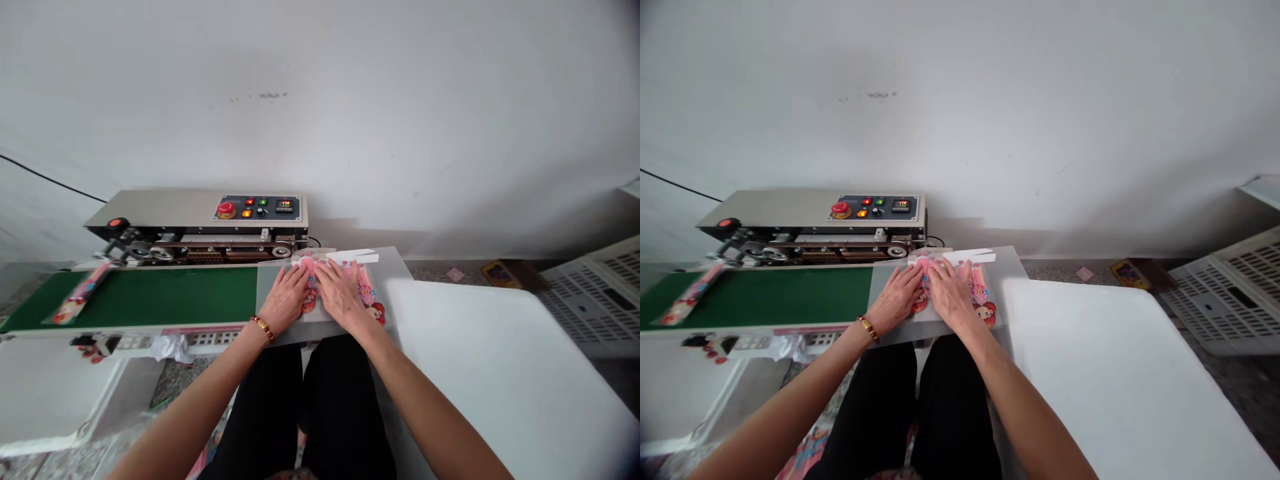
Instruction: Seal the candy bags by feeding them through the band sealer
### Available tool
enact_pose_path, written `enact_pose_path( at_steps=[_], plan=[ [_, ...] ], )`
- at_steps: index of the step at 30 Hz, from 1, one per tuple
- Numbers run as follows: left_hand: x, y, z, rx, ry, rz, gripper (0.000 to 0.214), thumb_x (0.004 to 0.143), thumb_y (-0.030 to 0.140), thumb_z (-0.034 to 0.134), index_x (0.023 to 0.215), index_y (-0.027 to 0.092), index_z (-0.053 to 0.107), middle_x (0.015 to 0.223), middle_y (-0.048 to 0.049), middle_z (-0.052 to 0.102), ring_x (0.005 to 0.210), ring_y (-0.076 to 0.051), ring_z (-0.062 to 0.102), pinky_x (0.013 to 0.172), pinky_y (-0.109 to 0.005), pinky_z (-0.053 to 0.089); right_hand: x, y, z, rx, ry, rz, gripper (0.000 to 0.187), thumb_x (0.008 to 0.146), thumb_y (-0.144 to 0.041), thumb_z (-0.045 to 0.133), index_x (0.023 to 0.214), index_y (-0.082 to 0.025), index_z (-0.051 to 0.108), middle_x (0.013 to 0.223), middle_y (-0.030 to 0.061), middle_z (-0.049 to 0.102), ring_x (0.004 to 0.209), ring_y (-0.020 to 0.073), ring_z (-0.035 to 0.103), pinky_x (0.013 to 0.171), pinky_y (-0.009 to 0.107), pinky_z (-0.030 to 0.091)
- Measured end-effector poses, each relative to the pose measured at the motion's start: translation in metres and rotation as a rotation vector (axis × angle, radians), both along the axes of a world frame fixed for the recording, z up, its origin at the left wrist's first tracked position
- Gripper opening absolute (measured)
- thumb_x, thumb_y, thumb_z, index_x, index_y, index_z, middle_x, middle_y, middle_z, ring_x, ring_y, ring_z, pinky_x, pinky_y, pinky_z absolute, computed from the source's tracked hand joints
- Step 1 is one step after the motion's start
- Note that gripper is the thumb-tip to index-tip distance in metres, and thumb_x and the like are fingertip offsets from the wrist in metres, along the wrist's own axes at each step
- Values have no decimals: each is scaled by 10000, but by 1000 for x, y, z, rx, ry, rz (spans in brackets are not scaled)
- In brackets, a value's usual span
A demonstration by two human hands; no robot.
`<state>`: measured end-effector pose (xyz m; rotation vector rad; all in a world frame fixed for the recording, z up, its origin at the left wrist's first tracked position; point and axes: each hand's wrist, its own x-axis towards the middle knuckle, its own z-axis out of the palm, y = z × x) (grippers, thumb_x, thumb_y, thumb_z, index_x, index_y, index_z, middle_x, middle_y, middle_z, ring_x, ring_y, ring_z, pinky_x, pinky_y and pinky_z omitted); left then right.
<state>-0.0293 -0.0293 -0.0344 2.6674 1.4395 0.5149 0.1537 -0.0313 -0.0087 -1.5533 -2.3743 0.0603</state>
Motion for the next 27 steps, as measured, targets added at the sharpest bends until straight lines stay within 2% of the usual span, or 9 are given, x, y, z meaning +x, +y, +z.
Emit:
enact_pose_path(
  at_steps=[4, 9, 14, 15, 17, 19, 21, 24, 27],
  plan=[
    [-10, 2, -2, -30, 44, 8, 492, 1004, 197, 376, 1474, 102, 486, 1557, -174, 474, 1465, -282, 425, 1233, -547, 278, 0, -1, -8, -21, -18, 3, 359, 1069, -202, 403, 1375, -203, 591, 1475, 118, 540, 1402, 308, 425, 1186, 738, 43],
    [-55, 1, -3, -43, 60, 59, 499, 1000, 215, 386, 1481, 149, 502, 1553, -170, 482, 1456, -278, 441, 1234, -556, 259, 1, 1, -12, -15, -24, -10, 328, 1059, -236, 462, 1357, -210, 597, 1454, 123, 556, 1400, 320, 428, 1190, 739, 61],
    [-95, -2, 0, 11, 53, 239, 450, 986, 230, 415, 1396, 214, 599, 1475, -147, 574, 1423, -317, 480, 1228, -650, 176, -16, 6, -12, -1, 22, 26, 317, 1048, -232, 495, 1353, -184, 565, 1421, 140, 571, 1383, 306, 441, 1195, 727, 87],
    [-94, -3, 1, 30, 42, 244, 443, 991, 224, 406, 1385, 214, 607, 1465, -145, 585, 1422, -311, 481, 1232, -647, 172, -20, 8, -11, -8, 25, 53, 325, 1045, -222, 495, 1361, -180, 557, 1428, 138, 565, 1387, 301, 437, 1196, 724, 92],
    [-81, -5, 3, 36, 27, 149, 454, 1001, 202, 379, 1405, 198, 587, 1489, -137, 564, 1450, -275, 450, 1249, -586, 205, -24, 13, -8, -31, 31, 103, 347, 1038, -186, 476, 1378, -175, 545, 1451, 134, 548, 1405, 292, 420, 1198, 722, 94],
    [-58, -5, 4, 4, 36, -10, 480, 1007, 194, 371, 1460, 170, 528, 1542, -129, 507, 1492, -243, 388, 1254, -517, 250, -24, 17, -4, -57, 36, 135, 395, 1027, -144, 440, 1410, -178, 527, 1476, 129, 529, 1430, 284, 394, 1201, 714, 100],
    [-34, -4, 3, -25, 55, -84, 505, 1012, 208, 378, 1504, 136, 468, 1582, -137, 452, 1517, -253, 340, 1250, -513, 265, -16, 18, -1, -60, 29, 138, 426, 1018, -124, 408, 1420, -194, 529, 1482, 115, 528, 1440, 282, 384, 1202, 709, 111],
    [-12, -5, -1, -41, 58, -26, 505, 1021, 217, 372, 1509, 116, 453, 1587, -159, 437, 1507, -288, 354, 1246, -569, 237, 12, 10, 1, -3, -18, 65, 375, 1031, -165, 394, 1331, -224, 611, 1458, 95, 557, 1431, 304, 397, 1190, 728, 95],
    [-14, -8, -3, -50, 38, 34, 494, 1020, 219, 377, 1499, 137, 466, 1587, -151, 440, 1500, -295, 366, 1246, -578, 226, 46, -7, -6, 78, -77, -52, 366, 1052, -220, 390, 1337, -196, 619, 1476, 125, 536, 1430, 342, 389, 1179, 749, -6]
  ],
)
